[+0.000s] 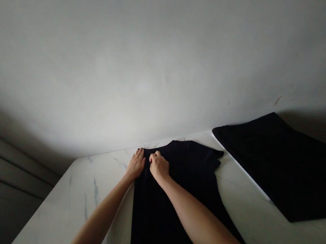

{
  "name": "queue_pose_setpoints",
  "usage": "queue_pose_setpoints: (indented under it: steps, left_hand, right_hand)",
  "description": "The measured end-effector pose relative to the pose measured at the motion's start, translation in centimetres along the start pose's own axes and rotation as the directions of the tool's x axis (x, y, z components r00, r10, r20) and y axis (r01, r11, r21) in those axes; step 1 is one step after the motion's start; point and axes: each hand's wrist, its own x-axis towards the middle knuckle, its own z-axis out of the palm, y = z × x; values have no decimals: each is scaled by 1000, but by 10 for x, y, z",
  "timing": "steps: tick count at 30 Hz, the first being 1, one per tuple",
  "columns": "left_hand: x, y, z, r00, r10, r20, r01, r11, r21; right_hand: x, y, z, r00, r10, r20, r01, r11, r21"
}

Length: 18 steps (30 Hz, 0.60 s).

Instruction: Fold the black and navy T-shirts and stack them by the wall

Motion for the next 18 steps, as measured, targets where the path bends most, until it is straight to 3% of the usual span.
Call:
queue_pose_setpoints:
  steps: [7, 13, 18]
  left_hand:
    - [-1, 4, -2, 999, -16, 52, 13, 998, 61]
    - [-5, 14, -15, 999, -46, -10, 47, 995, 87]
    - [-35, 28, -26, 998, -51, -36, 53, 998, 46]
  right_hand:
    - [1, 3, 0, 999, 1, 50, 1, 1000, -28]
    - [1, 3, 0, 998, 24, 65, -23, 1000, -21]
    - [8, 8, -2, 995, 21, 96, -22, 1000, 7]
